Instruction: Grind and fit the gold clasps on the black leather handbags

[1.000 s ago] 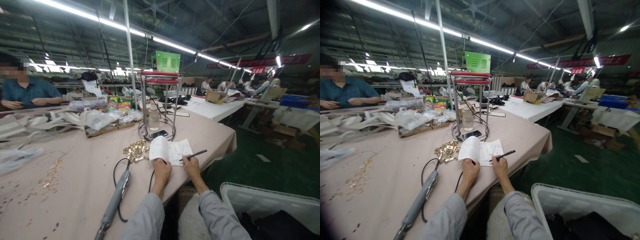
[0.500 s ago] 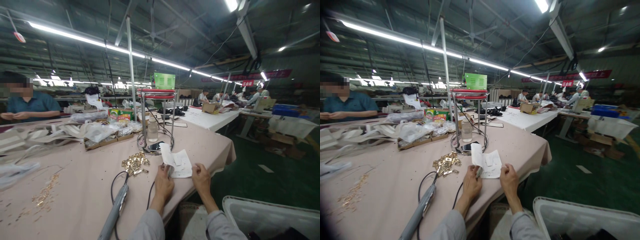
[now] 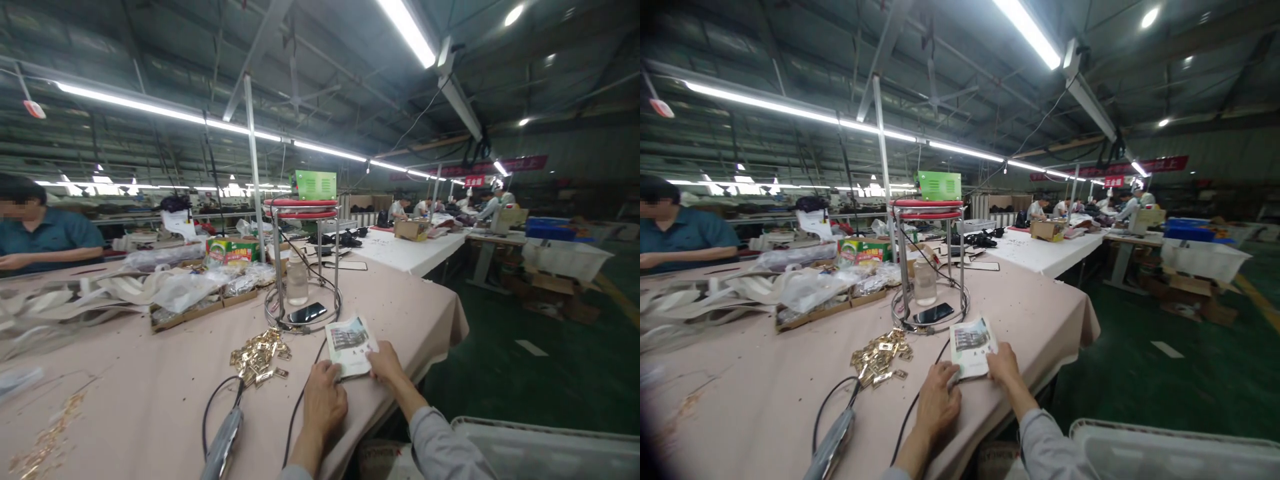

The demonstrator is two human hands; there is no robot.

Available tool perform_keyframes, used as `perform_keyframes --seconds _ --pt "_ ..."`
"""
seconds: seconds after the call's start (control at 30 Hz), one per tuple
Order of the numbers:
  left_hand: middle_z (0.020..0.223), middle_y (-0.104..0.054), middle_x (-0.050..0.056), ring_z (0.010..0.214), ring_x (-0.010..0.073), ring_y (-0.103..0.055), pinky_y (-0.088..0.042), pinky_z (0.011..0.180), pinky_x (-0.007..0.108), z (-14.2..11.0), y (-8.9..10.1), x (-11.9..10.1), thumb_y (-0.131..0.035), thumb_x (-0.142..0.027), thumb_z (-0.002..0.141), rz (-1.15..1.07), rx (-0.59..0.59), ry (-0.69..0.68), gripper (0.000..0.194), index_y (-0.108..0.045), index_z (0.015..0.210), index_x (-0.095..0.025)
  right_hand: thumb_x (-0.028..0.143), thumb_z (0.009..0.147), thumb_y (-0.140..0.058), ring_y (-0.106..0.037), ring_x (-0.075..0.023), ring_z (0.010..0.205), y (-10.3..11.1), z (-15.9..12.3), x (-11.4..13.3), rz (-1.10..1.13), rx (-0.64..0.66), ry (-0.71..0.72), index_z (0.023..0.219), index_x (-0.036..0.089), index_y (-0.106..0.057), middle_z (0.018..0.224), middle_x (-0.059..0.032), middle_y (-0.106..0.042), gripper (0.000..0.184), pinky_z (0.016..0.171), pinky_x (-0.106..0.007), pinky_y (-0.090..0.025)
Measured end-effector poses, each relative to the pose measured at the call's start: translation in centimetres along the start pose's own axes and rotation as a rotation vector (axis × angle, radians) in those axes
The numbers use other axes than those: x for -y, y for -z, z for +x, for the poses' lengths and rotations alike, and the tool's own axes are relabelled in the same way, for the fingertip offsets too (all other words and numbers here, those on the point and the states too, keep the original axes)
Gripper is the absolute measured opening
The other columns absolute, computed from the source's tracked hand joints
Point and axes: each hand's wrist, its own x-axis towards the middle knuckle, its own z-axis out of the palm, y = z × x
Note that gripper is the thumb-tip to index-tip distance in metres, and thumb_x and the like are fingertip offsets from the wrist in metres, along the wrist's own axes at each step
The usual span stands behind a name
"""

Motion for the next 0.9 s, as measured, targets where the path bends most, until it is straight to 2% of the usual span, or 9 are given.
perform_keyframes --seconds 0.07,0.2,0.27,0.37,0.53,0.63,0.73,0.83,0.9 --pt "0.129 -0.067 0.011 0.124 0.0245 -0.056 -0.041 0.113 0.031 0.1 -0.3 0.1 -0.055 -0.01 0.079 -0.012 -0.025 0.015 0.045 -0.071 0.121 -0.018 0.035 0.102 -0.067 -0.051 -0.0077 0.04 1.4 1.5 -0.6 0.002 0.002 -0.029 0.079 0.015 -0.065 0.054 0.0082 -0.056 0.031 0.044 -0.02 -0.045" --pt "0.12 -0.068 0.011 0.119 0.0255 -0.058 -0.043 0.108 0.033 0.3 -0.5 0.0 -0.053 -0.011 0.08 -0.009 -0.046 0.035 0.033 -0.071 0.107 -0.018 0.036 0.104 -0.065 -0.056 -0.0085 0.05 4.9 6.1 -1.3 0.0 -0.05 -0.065 0.089 0.014 -0.066 0.068 0.0049 -0.062 0.027 0.051 -0.021 -0.05" --pt "0.117 -0.068 0.011 0.117 0.026 -0.059 -0.044 0.106 0.034 0.4 -0.4 -0.2 -0.053 -0.011 0.079 -0.002 -0.042 0.049 0.029 -0.069 0.101 -0.019 0.037 0.104 -0.066 -0.06 -0.0099 0.057 5.9 8.7 -1.0 0.0 -0.074 -0.084 0.096 0.014 -0.067 0.077 0.0024 -0.065 0.025 0.056 -0.023 -0.053" --pt "0.114 -0.068 0.01 0.115 0.0262 -0.059 -0.045 0.104 0.034 0.4 -0.3 -0.4 -0.053 -0.011 0.078 0.001 -0.039 0.075 0.026 -0.067 0.097 -0.02 0.038 0.104 -0.065 -0.065 -0.0126 0.069 5.9 11.9 -0.2 0.009 -0.095 -0.129 0.107 0.013 -0.067 0.091 -0.0016 -0.068 0.024 0.062 -0.026 -0.058" --pt "0.115 -0.067 0.01 0.114 0.0254 -0.06 -0.046 0.103 0.032 0.4 -0.5 -0.3 -0.054 -0.01 0.078 -0.014 -0.048 0.088 0.026 -0.066 0.097 -0.021 0.036 0.102 -0.068 -0.069 -0.0165 0.082 3.6 14.8 1.1 0.01 -0.092 -0.204 0.114 0.013 -0.067 0.104 -0.0056 -0.069 0.026 0.07 -0.03 -0.061" --pt "0.114 -0.067 0.01 0.114 0.026 -0.059 -0.047 0.103 0.034 0.5 -0.5 -0.3 -0.054 -0.01 0.077 -0.003 -0.046 0.097 0.025 -0.067 0.095 -0.022 0.036 0.101 -0.069 -0.07 -0.0177 0.085 2.1 15.2 1.8 -0.007 -0.11 -0.211 0.116 0.012 -0.067 0.107 -0.0074 -0.069 0.028 0.074 -0.033 -0.062" --pt "0.112 -0.067 0.009 0.113 0.027 -0.059 -0.048 0.101 0.035 0.5 -0.5 -0.4 -0.053 -0.009 0.076 0.02 -0.046 0.091 0.025 -0.066 0.093 -0.022 0.039 0.101 -0.069 -0.069 -0.021 0.095 1.0 14.2 2.3 -0.047 -0.204 -0.18 0.119 0.013 -0.066 0.114 -0.009 -0.069 0.031 0.083 -0.039 -0.061" --pt "0.114 -0.068 0.01 0.114 0.0276 -0.058 -0.047 0.102 0.036 0.4 -0.5 -0.4 -0.052 -0.007 0.076 0.02 -0.04 0.076 0.027 -0.067 0.093 -0.021 0.036 0.099 -0.068 -0.068 -0.0257 0.105 -0.1 10.8 1.7 -0.1 -0.307 -0.125 0.12 0.013 -0.065 0.12 -0.0128 -0.069 0.032 0.094 -0.044 -0.056" --pt "0.115 -0.068 0.011 0.116 0.029 -0.058 -0.048 0.104 0.037 0.3 -0.5 -0.3 -0.052 -0.007 0.076 0.022 -0.033 0.07 0.028 -0.068 0.095 -0.02 0.033 0.094 -0.068 -0.071 -0.027 0.1 -1.3 7.5 0.5 -0.123 -0.289 -0.054 0.114 0.012 -0.069 0.109 -0.0152 -0.074 0.029 0.09 -0.038 -0.055"
